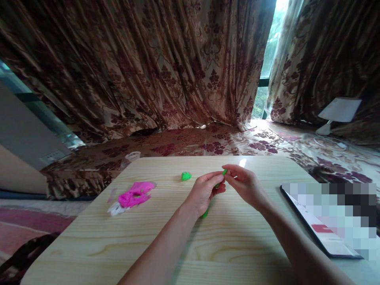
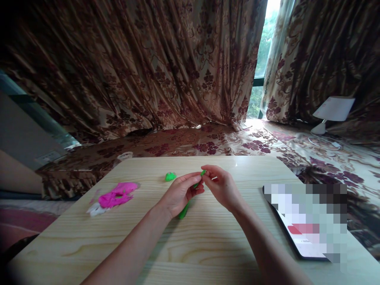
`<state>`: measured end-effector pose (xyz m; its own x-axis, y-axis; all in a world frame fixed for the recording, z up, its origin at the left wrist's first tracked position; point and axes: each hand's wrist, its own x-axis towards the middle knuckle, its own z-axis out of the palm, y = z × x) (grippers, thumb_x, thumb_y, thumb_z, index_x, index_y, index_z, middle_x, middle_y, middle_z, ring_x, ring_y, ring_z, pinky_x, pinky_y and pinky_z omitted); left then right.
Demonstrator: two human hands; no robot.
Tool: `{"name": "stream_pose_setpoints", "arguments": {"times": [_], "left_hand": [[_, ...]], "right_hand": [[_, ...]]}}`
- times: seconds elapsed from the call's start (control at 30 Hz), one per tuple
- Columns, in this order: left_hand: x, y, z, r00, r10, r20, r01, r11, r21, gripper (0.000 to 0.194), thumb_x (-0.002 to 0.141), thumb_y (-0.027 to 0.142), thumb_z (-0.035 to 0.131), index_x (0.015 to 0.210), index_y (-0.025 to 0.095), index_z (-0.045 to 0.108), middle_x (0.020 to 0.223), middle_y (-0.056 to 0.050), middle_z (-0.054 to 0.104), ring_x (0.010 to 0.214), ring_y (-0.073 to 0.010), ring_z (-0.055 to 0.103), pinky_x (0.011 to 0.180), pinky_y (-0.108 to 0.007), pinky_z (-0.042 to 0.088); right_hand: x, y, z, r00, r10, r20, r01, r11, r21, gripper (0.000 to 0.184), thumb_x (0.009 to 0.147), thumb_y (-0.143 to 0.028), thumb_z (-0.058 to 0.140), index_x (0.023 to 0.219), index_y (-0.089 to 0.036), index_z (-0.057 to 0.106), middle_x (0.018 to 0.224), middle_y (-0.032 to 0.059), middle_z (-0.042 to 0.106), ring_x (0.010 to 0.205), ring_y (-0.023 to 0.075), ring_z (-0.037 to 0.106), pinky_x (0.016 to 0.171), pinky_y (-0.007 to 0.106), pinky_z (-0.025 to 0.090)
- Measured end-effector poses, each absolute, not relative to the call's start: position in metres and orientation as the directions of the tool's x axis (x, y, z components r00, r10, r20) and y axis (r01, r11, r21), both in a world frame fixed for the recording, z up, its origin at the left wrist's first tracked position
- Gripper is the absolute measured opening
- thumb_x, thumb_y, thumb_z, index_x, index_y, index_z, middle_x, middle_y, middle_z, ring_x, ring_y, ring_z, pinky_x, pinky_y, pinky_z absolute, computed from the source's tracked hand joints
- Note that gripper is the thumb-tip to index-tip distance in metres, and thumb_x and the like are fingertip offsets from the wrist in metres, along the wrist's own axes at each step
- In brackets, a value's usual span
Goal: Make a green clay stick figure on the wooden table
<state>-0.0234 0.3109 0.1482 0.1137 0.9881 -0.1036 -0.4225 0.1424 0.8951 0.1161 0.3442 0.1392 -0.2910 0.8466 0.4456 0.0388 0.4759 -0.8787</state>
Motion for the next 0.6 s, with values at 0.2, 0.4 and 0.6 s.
{"name": "stream_pose_setpoints", "arguments": {"times": [0.2,0.4,0.6], "left_hand": [[-0.024,0.311,0.147,0.089,0.989,-0.119,-0.420,0.145,0.896,0.022,0.072,0.029,0.062,0.088,0.014,0.065,0.067,0.000,0.054,0.058,-0.0065,0.051,0.058,-0.021,0.047],[-0.024,0.310,0.148,0.118,0.985,-0.123,-0.454,0.163,0.876,0.021,0.073,0.028,0.061,0.088,0.014,0.065,0.072,-0.001,0.056,0.063,-0.0070,0.052,0.060,-0.020,0.048],[-0.025,0.311,0.148,0.112,0.984,-0.137,-0.479,0.175,0.860,0.025,0.072,0.031,0.063,0.091,0.014,0.065,0.070,-0.001,0.056,0.061,-0.0063,0.053,0.061,-0.020,0.049]], "right_hand": [[0.121,0.338,0.150,-0.314,0.823,0.474,0.092,0.523,-0.847,0.035,0.078,-0.018,0.050,0.113,-0.024,0.056,0.089,0.0024,0.053,0.084,0.0152,0.053,0.072,0.029,0.049],[0.117,0.335,0.152,-0.388,0.787,0.480,0.157,0.570,-0.807,0.039,0.080,-0.013,0.044,0.114,-0.028,0.056,0.101,0.0039,0.049,0.093,0.0161,0.051,0.079,0.031,0.047],[0.116,0.333,0.149,-0.360,0.787,0.500,0.162,0.581,-0.798,0.044,0.081,-0.013,0.044,0.121,-0.029,0.049,0.108,0.0041,0.049,0.102,0.0174,0.049,0.083,0.033,0.046]]}}
